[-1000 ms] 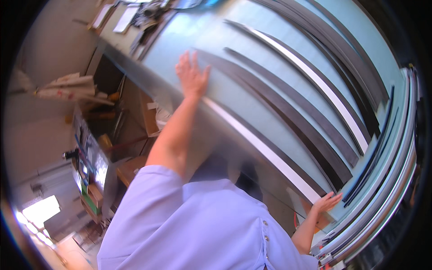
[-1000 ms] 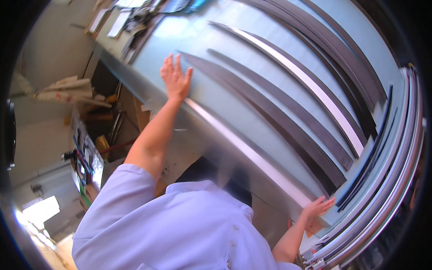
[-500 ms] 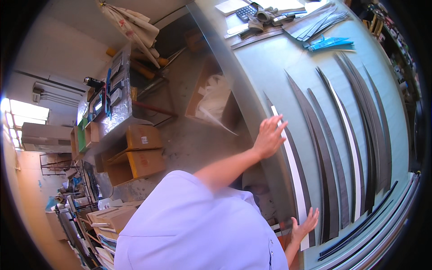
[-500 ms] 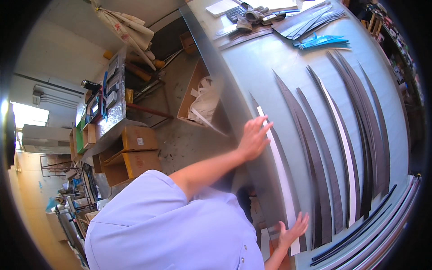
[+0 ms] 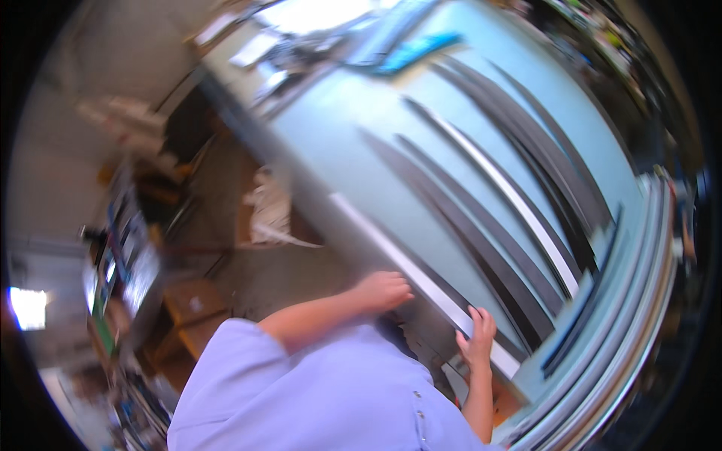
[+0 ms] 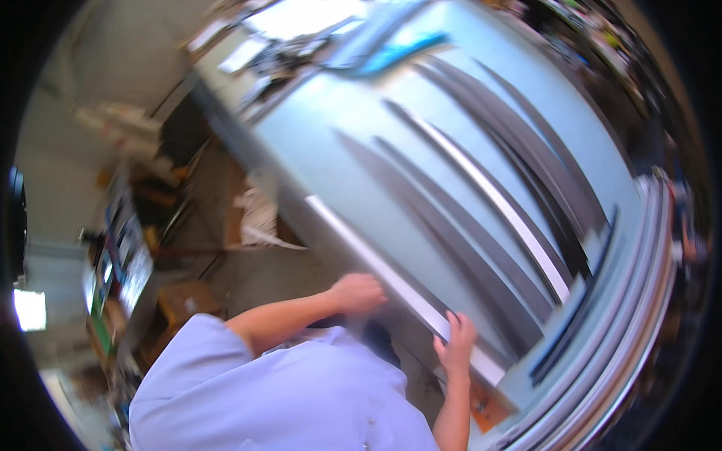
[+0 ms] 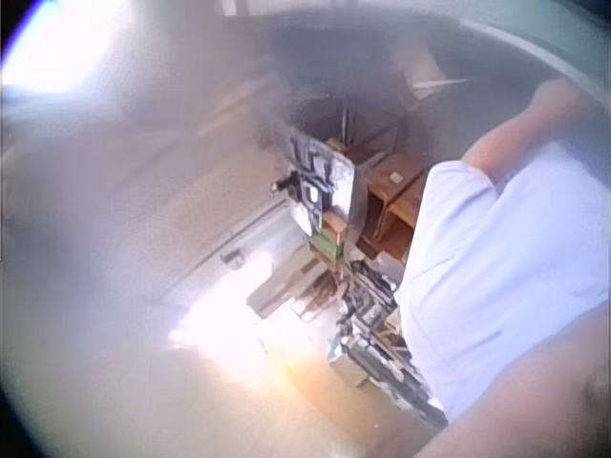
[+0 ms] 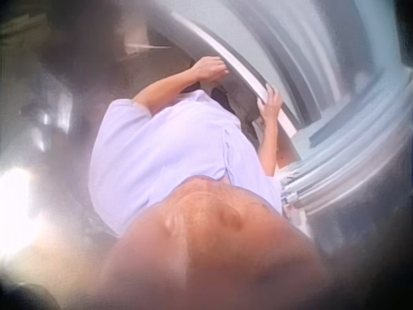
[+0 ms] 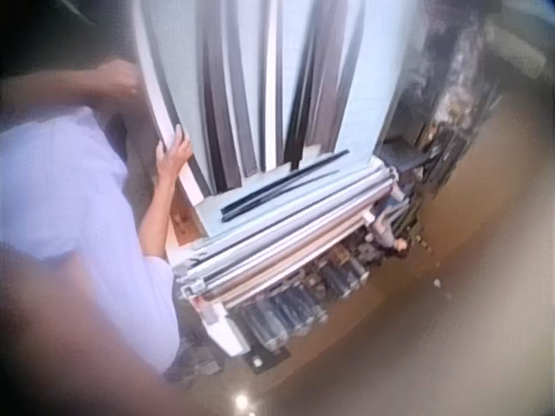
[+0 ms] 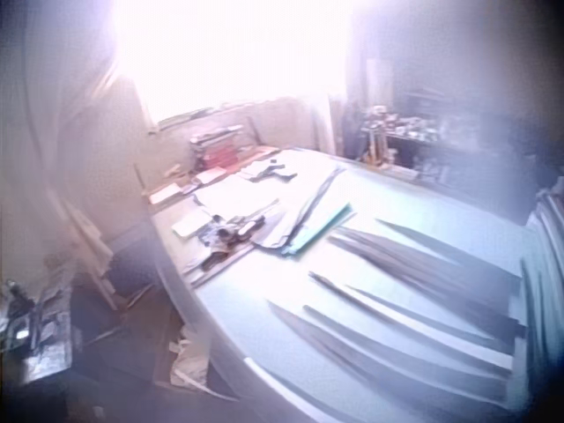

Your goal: The person organizes long strips of material on a large glass-top table, picking up one strip at a time, aligning it with others, and smoothing it down by hand.

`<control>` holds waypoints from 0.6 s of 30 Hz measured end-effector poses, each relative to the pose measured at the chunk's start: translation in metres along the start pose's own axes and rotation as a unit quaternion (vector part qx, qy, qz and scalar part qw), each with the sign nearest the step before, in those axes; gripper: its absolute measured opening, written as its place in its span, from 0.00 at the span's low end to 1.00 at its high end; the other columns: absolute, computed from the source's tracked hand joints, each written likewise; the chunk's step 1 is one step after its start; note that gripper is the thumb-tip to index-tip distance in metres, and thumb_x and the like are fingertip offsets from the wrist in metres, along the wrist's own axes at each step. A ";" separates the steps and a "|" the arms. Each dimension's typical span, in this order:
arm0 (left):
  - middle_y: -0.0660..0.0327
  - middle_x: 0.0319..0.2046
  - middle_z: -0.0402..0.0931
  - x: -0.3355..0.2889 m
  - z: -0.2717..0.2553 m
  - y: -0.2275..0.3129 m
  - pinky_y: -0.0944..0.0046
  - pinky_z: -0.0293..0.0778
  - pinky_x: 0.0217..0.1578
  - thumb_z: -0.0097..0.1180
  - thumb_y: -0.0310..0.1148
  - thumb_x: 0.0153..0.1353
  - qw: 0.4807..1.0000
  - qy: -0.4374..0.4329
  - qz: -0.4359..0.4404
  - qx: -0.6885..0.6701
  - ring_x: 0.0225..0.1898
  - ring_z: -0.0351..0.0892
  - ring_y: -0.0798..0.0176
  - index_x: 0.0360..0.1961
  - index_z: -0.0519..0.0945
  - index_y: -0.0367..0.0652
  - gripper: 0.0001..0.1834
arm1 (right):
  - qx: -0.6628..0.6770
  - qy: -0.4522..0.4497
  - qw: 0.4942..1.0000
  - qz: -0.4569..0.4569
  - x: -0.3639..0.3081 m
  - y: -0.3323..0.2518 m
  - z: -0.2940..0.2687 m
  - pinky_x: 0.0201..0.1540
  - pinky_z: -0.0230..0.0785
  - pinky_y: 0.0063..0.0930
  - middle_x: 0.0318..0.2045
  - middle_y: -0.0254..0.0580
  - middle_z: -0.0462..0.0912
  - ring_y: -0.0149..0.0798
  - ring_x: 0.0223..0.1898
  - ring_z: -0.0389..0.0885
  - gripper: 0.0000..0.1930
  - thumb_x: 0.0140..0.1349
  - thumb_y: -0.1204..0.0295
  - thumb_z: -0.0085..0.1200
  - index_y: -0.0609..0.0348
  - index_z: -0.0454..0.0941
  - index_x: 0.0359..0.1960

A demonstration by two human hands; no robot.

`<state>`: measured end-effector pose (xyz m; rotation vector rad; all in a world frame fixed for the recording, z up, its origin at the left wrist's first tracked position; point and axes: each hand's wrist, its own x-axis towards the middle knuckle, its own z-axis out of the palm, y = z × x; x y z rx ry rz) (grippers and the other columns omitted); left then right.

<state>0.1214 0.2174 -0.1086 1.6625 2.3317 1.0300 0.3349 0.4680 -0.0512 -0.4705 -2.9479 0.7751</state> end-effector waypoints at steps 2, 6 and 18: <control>0.60 0.20 0.71 0.020 -0.009 0.001 0.52 0.74 0.27 0.63 0.35 0.60 0.999 -0.038 0.003 0.008 0.28 0.76 0.53 0.18 0.70 0.45 0.17 | -0.002 0.025 1.000 -0.012 0.010 -0.003 -0.025 0.63 0.62 0.49 0.58 0.51 0.72 0.56 0.60 0.71 0.36 0.43 0.74 0.69 0.53 0.74 0.60; 0.58 0.22 0.71 0.063 -0.004 -0.013 0.52 0.72 0.29 0.63 0.32 0.59 0.999 -0.006 0.020 0.026 0.29 0.74 0.50 0.21 0.71 0.44 0.14 | 0.014 0.081 0.997 -0.009 0.036 0.019 -0.074 0.64 0.64 0.46 0.56 0.51 0.73 0.56 0.60 0.71 0.34 0.40 0.76 0.70 0.55 0.77 0.56; 0.55 0.28 0.70 0.122 0.018 -0.025 0.50 0.67 0.34 0.62 0.37 0.59 0.996 -0.016 -0.033 0.082 0.33 0.70 0.46 0.26 0.72 0.42 0.13 | -0.041 0.128 0.991 -0.005 0.190 0.185 -0.110 0.65 0.66 0.46 0.57 0.52 0.73 0.57 0.62 0.70 0.25 0.47 0.75 0.67 0.55 0.79 0.50</control>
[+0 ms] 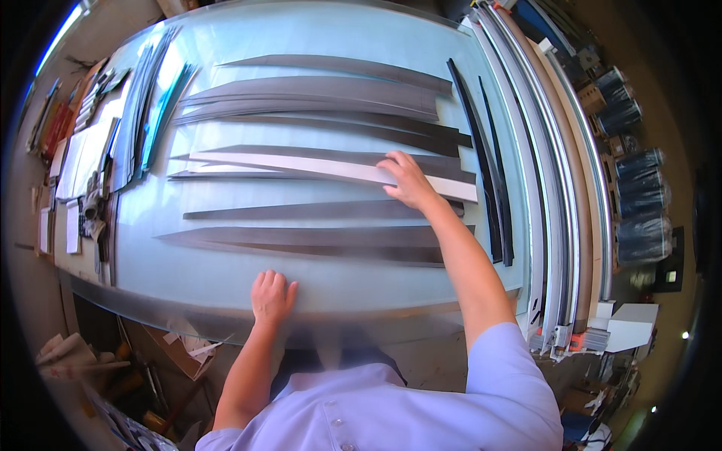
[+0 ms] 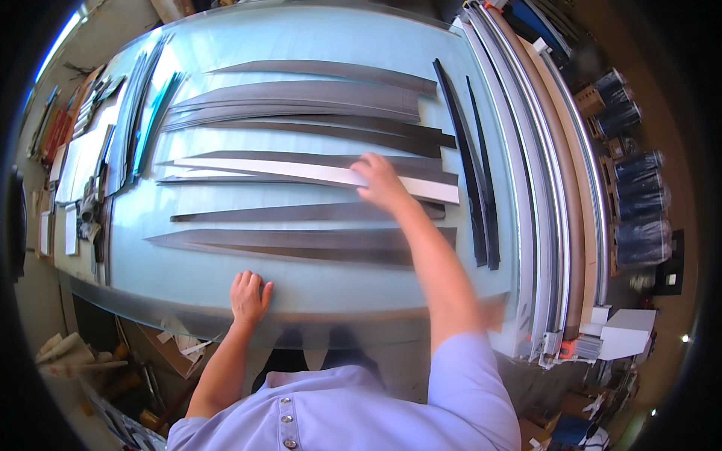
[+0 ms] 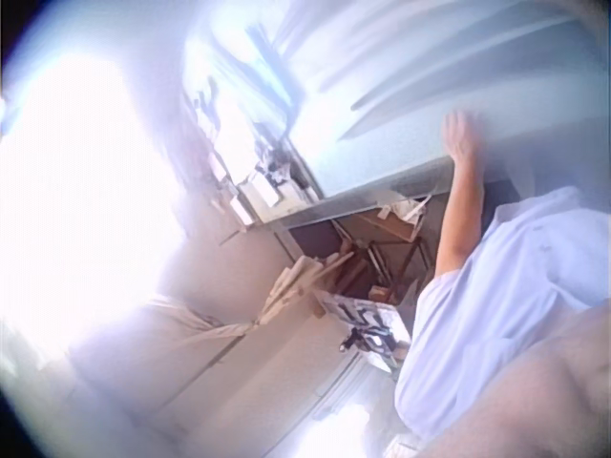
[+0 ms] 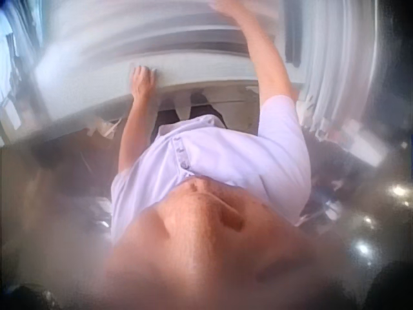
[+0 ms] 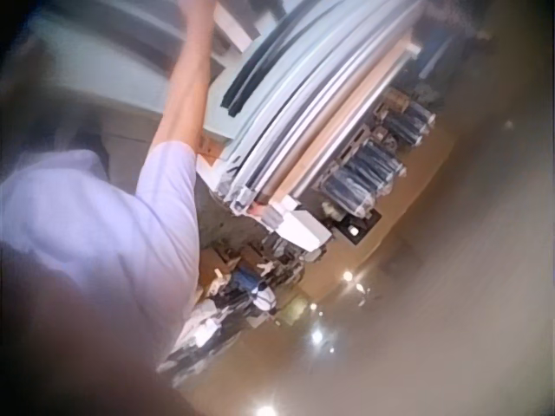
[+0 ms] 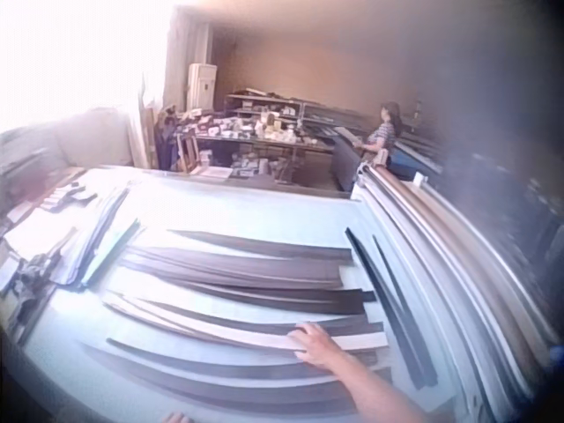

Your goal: The person organizes long strips of material on a large glass-top table, picking up one strip at a time, aligning it with others, and smoothing it down by hand.

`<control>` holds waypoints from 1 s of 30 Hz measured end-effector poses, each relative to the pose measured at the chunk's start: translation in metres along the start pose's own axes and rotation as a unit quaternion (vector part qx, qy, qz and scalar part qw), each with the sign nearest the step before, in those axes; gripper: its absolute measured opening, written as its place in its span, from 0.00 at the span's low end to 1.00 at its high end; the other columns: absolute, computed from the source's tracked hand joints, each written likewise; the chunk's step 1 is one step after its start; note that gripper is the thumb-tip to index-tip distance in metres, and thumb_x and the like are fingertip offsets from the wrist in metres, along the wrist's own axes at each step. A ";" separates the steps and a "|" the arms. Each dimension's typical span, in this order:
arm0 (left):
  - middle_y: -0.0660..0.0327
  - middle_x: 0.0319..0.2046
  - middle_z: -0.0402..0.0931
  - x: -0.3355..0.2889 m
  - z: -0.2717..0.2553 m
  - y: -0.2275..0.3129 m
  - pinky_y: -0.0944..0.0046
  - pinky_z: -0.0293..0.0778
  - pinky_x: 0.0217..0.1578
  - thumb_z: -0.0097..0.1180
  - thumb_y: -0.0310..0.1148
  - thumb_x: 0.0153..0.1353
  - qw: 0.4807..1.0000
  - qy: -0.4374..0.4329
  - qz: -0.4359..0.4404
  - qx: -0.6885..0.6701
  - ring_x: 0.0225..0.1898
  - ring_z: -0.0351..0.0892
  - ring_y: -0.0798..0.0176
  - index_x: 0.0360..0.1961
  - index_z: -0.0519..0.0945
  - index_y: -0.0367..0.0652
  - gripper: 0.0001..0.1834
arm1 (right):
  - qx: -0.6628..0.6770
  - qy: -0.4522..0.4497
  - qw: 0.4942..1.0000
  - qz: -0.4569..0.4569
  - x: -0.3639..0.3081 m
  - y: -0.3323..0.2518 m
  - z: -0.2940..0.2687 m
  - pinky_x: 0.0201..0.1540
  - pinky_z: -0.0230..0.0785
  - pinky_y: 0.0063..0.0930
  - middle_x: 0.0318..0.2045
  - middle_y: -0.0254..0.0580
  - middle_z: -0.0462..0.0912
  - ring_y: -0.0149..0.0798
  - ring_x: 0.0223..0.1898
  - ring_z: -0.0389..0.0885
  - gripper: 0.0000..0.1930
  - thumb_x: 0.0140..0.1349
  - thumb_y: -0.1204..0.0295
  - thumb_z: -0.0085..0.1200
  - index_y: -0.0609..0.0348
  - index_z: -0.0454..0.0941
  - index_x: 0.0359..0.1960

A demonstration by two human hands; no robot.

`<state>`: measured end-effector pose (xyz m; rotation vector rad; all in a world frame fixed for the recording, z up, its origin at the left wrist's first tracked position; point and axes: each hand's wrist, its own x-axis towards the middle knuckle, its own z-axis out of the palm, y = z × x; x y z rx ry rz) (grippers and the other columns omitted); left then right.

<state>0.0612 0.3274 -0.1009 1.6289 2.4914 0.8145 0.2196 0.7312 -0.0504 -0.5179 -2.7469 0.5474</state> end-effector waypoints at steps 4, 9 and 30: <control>0.54 0.28 0.69 0.004 -0.003 0.002 0.51 0.67 0.34 0.63 0.37 0.58 1.000 -0.003 0.001 0.006 0.32 0.69 0.47 0.26 0.72 0.43 0.13 | -0.013 -0.001 1.000 -0.007 0.020 0.019 0.018 0.62 0.67 0.45 0.54 0.50 0.75 0.56 0.59 0.72 0.25 0.46 0.75 0.67 0.54 0.80 0.50; 0.54 0.28 0.69 0.006 -0.001 0.003 0.50 0.66 0.35 0.61 0.37 0.60 1.000 -0.014 -0.009 0.001 0.33 0.69 0.46 0.28 0.72 0.42 0.13 | -0.083 -0.034 0.996 0.008 0.020 0.015 0.015 0.75 0.50 0.50 0.62 0.49 0.72 0.54 0.68 0.65 0.24 0.52 0.73 0.69 0.55 0.79 0.53; 0.53 0.34 0.73 -0.001 0.005 -0.004 0.50 0.68 0.38 0.59 0.33 0.64 1.000 -0.018 -0.015 0.002 0.37 0.72 0.44 0.37 0.75 0.41 0.08 | 0.017 -0.016 1.000 0.000 -0.154 -0.068 0.046 0.47 0.77 0.37 0.40 0.42 0.84 0.46 0.44 0.82 0.08 0.53 0.72 0.65 0.59 0.83 0.35</control>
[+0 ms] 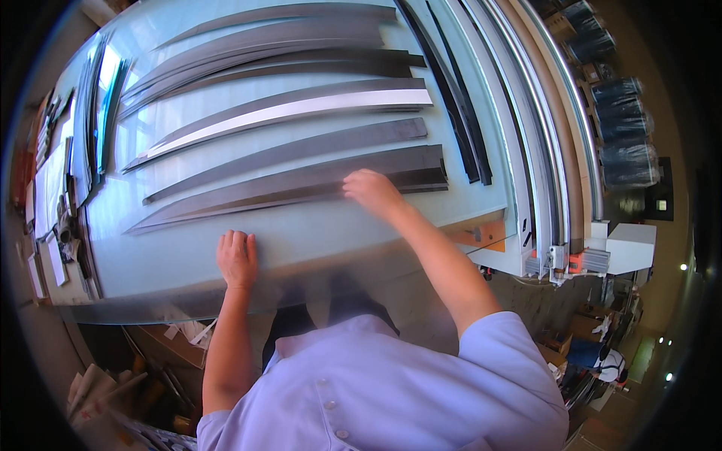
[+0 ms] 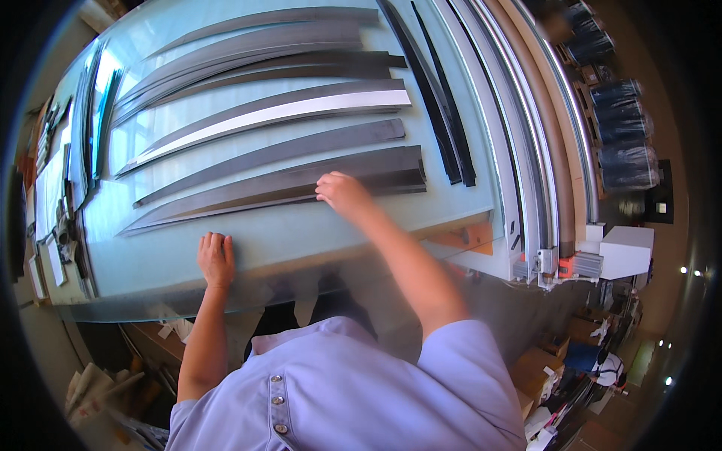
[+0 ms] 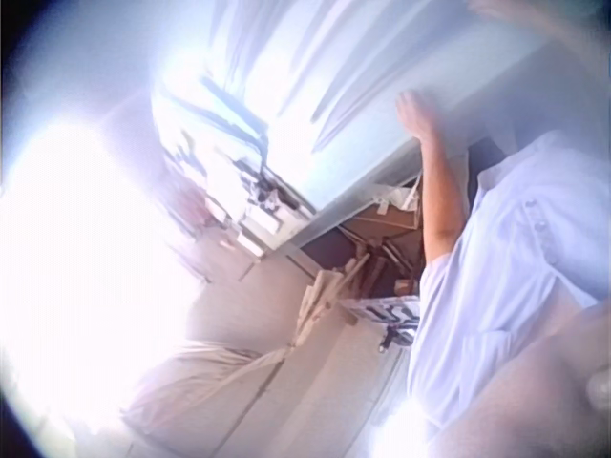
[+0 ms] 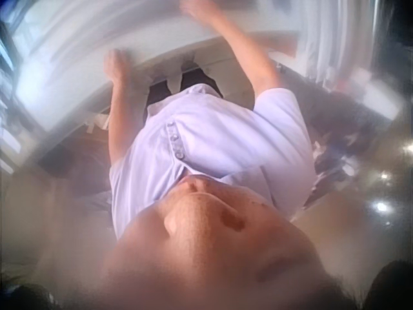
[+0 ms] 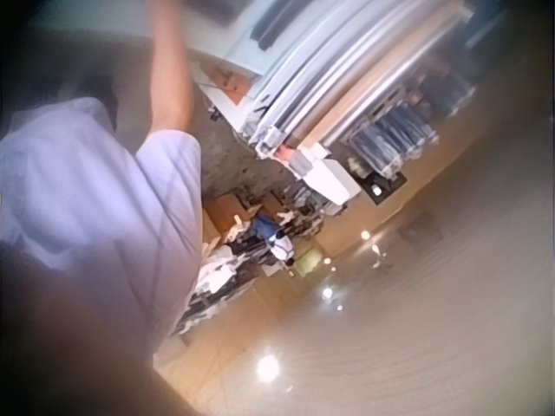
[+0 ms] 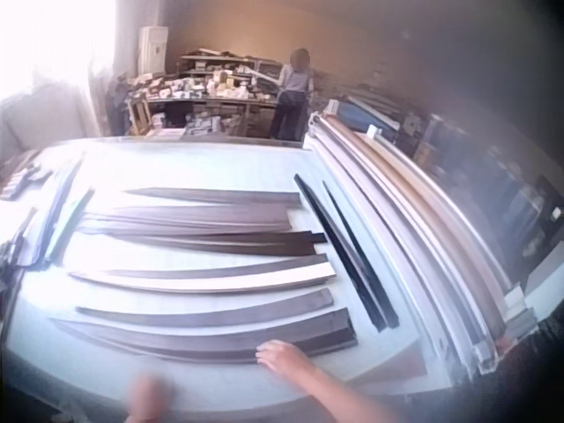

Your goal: The person organizes long strips of material on a large glass-top table, picking up one strip at a time, aligning it with others, and smoothing it down by hand.

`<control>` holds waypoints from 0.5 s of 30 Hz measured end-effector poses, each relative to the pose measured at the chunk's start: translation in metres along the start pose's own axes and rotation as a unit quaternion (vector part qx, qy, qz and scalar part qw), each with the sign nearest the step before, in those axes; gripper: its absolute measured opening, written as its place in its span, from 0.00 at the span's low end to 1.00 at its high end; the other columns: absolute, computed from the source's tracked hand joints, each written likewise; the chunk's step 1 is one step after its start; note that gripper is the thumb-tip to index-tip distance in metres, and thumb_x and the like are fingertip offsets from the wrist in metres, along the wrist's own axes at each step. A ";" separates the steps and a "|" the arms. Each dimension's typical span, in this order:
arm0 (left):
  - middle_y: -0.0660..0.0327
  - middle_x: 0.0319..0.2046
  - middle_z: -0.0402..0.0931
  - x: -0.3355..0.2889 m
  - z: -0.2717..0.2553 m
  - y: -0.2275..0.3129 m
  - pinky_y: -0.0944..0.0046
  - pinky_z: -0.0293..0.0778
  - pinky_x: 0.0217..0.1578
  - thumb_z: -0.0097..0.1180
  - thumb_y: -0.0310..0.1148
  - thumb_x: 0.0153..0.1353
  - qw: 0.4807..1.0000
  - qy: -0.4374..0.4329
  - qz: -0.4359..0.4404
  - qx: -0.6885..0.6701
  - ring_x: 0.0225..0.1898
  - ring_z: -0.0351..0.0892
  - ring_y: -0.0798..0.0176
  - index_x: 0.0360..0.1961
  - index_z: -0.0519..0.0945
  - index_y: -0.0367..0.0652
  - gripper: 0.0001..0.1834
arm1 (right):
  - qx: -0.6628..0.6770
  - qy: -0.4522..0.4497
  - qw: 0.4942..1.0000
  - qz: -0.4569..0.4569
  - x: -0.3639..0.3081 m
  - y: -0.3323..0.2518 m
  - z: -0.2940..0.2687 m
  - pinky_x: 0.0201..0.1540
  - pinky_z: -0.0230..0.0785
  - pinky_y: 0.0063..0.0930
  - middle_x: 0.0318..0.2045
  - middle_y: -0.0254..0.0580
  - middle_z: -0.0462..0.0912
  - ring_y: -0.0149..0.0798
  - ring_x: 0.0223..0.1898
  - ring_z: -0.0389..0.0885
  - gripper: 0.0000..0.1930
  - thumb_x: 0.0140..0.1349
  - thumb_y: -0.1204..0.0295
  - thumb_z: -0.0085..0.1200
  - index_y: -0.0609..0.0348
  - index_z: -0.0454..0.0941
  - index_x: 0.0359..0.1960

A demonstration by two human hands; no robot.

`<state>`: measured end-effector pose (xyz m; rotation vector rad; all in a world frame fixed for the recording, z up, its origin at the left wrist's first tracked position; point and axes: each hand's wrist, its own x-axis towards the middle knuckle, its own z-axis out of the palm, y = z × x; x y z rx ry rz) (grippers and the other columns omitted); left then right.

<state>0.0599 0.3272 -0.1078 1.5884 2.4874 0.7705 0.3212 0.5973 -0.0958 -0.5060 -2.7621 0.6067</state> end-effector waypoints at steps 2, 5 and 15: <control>0.52 0.42 0.75 0.000 0.002 0.001 0.50 0.68 0.46 0.61 0.33 0.63 0.999 0.032 0.003 0.007 0.44 0.74 0.43 0.46 0.76 0.42 0.12 | -0.049 0.015 0.998 -0.035 0.000 -0.002 -0.002 0.47 0.77 0.36 0.39 0.42 0.84 0.45 0.42 0.82 0.07 0.53 0.73 0.62 0.59 0.82 0.33; 0.50 0.57 0.74 0.021 -0.010 0.036 0.47 0.62 0.60 0.63 0.33 0.62 0.989 0.137 0.032 0.049 0.58 0.72 0.44 0.60 0.74 0.45 0.25 | -0.120 0.104 0.983 -0.088 0.004 -0.025 -0.025 0.46 0.78 0.36 0.36 0.43 0.82 0.44 0.40 0.82 0.06 0.51 0.75 0.59 0.60 0.80 0.32; 0.57 0.64 0.75 -0.046 -0.014 0.014 0.44 0.60 0.64 0.52 0.25 0.63 0.985 -0.064 0.115 0.109 0.66 0.70 0.50 0.57 0.81 0.51 0.21 | 0.043 0.120 0.990 -0.057 -0.075 -0.107 0.009 0.53 0.76 0.39 0.39 0.45 0.83 0.46 0.44 0.82 0.06 0.54 0.77 0.60 0.62 0.80 0.34</control>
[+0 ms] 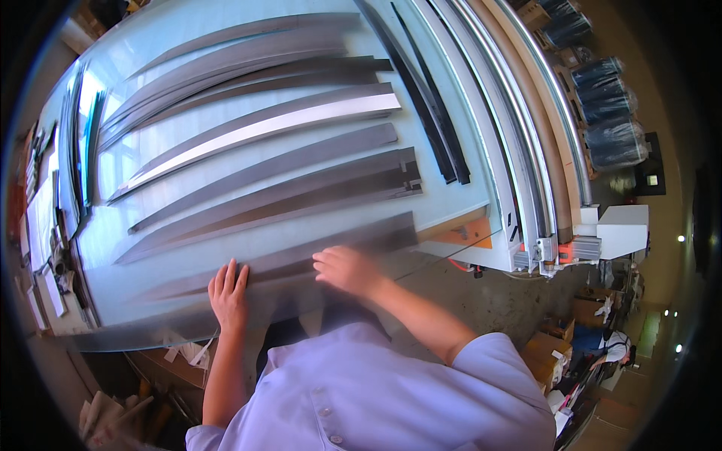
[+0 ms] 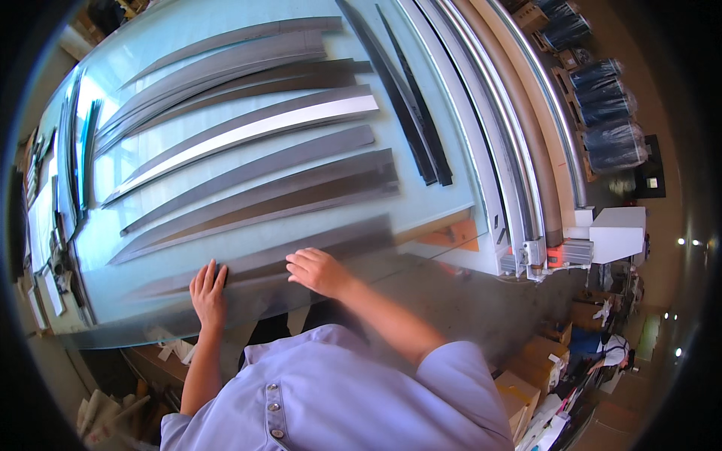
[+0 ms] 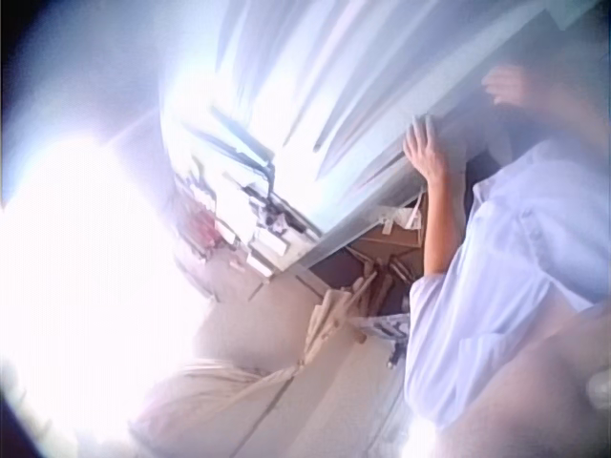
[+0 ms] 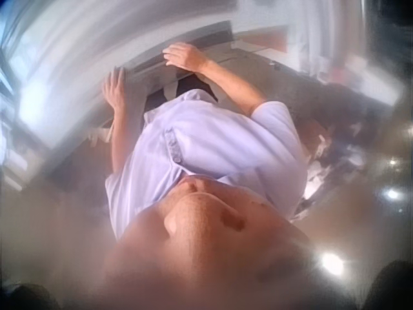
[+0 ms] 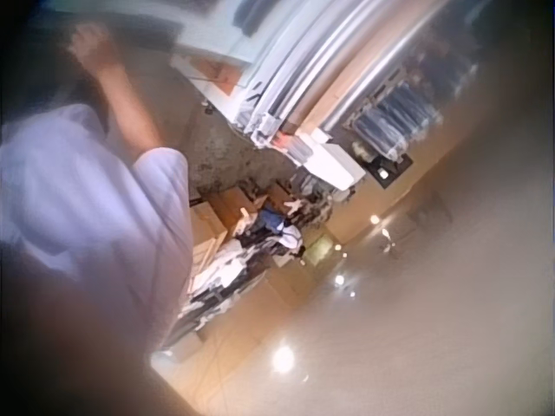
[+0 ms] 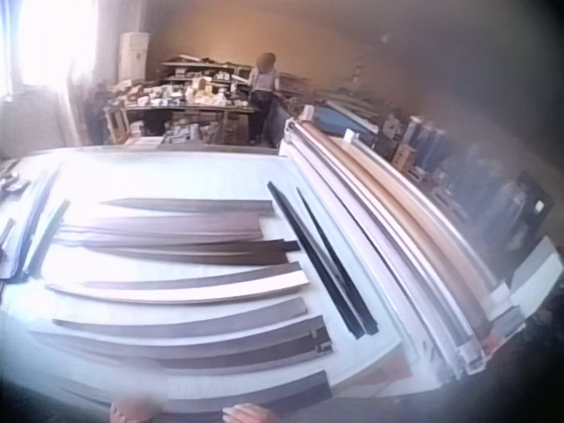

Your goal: The person organizes long strips of material on a large glass-top table, picking up one strip at a time, aligning it with others, and smoothing it down by hand.

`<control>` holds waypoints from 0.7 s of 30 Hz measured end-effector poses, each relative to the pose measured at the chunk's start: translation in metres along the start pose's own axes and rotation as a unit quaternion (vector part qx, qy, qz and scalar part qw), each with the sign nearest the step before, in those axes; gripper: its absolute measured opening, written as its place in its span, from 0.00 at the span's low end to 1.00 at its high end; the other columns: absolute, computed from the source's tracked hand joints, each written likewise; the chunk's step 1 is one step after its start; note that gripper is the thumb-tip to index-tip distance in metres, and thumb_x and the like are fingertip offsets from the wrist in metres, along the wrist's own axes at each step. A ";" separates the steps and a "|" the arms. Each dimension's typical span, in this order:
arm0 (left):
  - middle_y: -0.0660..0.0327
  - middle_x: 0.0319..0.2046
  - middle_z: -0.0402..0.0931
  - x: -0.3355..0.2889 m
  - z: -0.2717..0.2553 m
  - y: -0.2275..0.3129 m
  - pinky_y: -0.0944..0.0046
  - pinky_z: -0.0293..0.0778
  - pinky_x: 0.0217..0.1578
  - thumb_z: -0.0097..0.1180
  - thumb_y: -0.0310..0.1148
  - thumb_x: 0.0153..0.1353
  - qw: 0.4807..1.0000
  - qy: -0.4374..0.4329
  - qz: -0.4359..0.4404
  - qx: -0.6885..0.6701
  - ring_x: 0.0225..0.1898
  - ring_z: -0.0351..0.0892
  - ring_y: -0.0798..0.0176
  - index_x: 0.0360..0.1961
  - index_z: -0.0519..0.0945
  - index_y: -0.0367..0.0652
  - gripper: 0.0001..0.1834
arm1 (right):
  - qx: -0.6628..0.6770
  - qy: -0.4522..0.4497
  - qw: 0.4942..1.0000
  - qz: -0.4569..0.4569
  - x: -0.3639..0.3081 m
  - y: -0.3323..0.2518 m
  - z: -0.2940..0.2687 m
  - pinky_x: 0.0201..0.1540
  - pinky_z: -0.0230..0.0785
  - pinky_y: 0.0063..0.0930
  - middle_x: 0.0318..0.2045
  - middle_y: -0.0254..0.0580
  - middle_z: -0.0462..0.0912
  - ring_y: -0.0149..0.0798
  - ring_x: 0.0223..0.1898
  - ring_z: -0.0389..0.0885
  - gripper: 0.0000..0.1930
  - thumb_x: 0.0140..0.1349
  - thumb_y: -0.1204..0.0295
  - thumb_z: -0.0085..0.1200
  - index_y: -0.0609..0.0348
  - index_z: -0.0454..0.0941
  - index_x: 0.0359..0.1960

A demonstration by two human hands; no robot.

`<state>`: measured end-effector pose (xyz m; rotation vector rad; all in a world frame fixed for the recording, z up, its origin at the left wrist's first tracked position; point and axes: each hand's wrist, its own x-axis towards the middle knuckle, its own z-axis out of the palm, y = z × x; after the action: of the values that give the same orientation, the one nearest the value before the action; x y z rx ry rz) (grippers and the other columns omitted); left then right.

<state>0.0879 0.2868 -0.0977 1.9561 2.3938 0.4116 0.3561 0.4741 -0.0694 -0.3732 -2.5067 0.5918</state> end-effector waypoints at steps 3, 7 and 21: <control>0.55 0.67 0.71 -0.008 -0.003 0.003 0.45 0.58 0.67 0.55 0.27 0.58 1.000 -0.031 -0.002 -0.001 0.67 0.68 0.48 0.60 0.79 0.47 0.26 | 0.022 0.005 0.995 0.100 -0.002 0.049 -0.023 0.47 0.76 0.42 0.40 0.47 0.84 0.49 0.44 0.83 0.07 0.59 0.77 0.57 0.61 0.81 0.39; 0.53 0.71 0.64 0.014 -0.022 0.000 0.44 0.55 0.68 0.52 0.47 0.70 0.999 -0.038 -0.016 0.008 0.71 0.62 0.45 0.69 0.71 0.47 0.30 | -0.103 0.165 0.960 0.203 0.025 0.174 -0.085 0.43 0.76 0.41 0.34 0.49 0.85 0.51 0.38 0.84 0.04 0.61 0.79 0.55 0.64 0.83 0.32; 0.61 0.77 0.56 0.155 0.002 -0.078 0.36 0.48 0.71 0.48 0.50 0.73 0.969 -0.079 -0.196 0.125 0.75 0.56 0.50 0.75 0.63 0.62 0.31 | -0.164 -0.187 0.957 0.148 0.054 0.297 -0.123 0.53 0.76 0.40 0.46 0.47 0.83 0.52 0.49 0.82 0.11 0.55 0.79 0.64 0.66 0.84 0.41</control>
<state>-0.0193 0.4235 -0.0937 1.4576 2.7388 -0.0630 0.4214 0.7924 -0.0951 -0.8407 -2.9475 0.3798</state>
